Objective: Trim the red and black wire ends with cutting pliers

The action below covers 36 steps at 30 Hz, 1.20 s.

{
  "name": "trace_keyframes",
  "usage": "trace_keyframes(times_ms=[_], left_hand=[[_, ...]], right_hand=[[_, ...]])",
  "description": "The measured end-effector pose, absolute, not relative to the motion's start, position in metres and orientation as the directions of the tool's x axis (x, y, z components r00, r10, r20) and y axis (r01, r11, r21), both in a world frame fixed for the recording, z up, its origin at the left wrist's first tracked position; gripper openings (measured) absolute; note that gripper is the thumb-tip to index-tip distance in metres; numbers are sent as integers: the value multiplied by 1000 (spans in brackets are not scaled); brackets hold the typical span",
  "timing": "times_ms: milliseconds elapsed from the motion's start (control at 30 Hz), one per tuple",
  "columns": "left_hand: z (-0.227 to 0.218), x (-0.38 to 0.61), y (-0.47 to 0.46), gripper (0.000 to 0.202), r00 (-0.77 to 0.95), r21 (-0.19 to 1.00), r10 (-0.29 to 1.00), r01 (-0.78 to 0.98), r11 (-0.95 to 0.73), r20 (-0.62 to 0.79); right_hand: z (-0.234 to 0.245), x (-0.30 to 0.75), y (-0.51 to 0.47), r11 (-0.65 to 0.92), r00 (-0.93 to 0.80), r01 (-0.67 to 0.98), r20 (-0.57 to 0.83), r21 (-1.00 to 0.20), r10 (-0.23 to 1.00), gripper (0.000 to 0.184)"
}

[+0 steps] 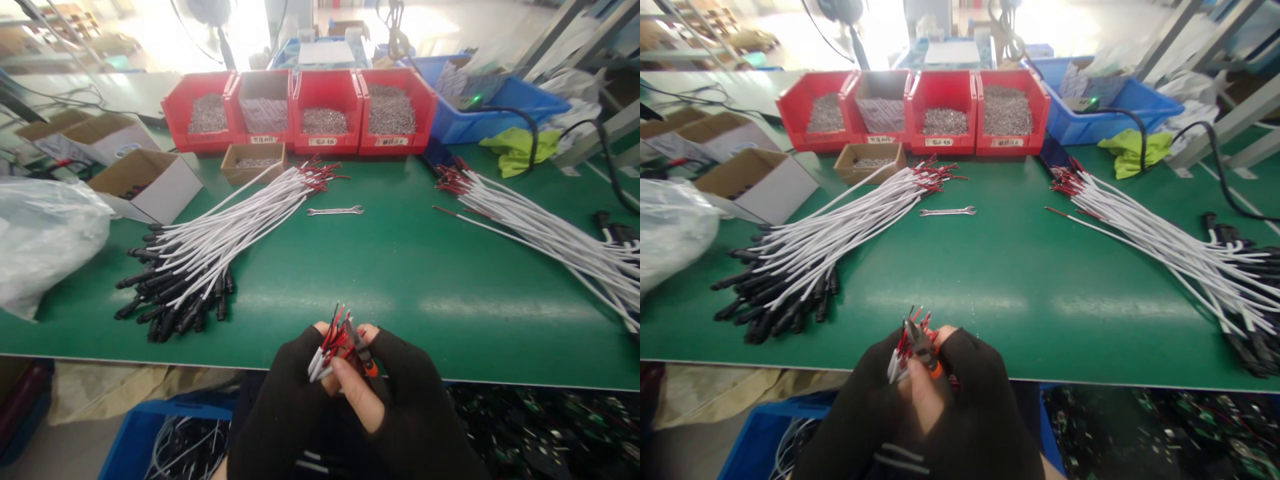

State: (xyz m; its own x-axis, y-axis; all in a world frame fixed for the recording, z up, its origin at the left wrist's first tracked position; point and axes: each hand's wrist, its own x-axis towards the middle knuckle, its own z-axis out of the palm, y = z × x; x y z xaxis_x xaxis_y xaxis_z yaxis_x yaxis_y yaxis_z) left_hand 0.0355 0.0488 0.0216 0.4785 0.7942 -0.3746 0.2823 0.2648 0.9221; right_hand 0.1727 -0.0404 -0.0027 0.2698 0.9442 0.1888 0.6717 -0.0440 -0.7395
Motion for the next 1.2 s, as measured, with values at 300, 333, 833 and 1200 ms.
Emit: trace_keyframes(times_ms=[300, 333, 833, 1200], left_hand=[[26, 29, 57, 17, 532, 873, 696, 237, 425, -483], [25, 28, 57, 19, 538, 878, 696, 237, 417, -476], [27, 27, 52, 24, 426, 858, 751, 347, 379, -504], [18, 23, 58, 24, 491, 859, 713, 384, 338, -500]], right_hand=[[-2, 188, -25, -253, 345, 339, -130, -906, 929, 28], [-2, 188, -24, -265, 347, 320, -148, -910, 926, 29], [27, 203, -39, -359, 281, 46, -333, -932, 900, 28], [13, 201, -58, -471, 261, 132, -428, -872, 865, 32]])
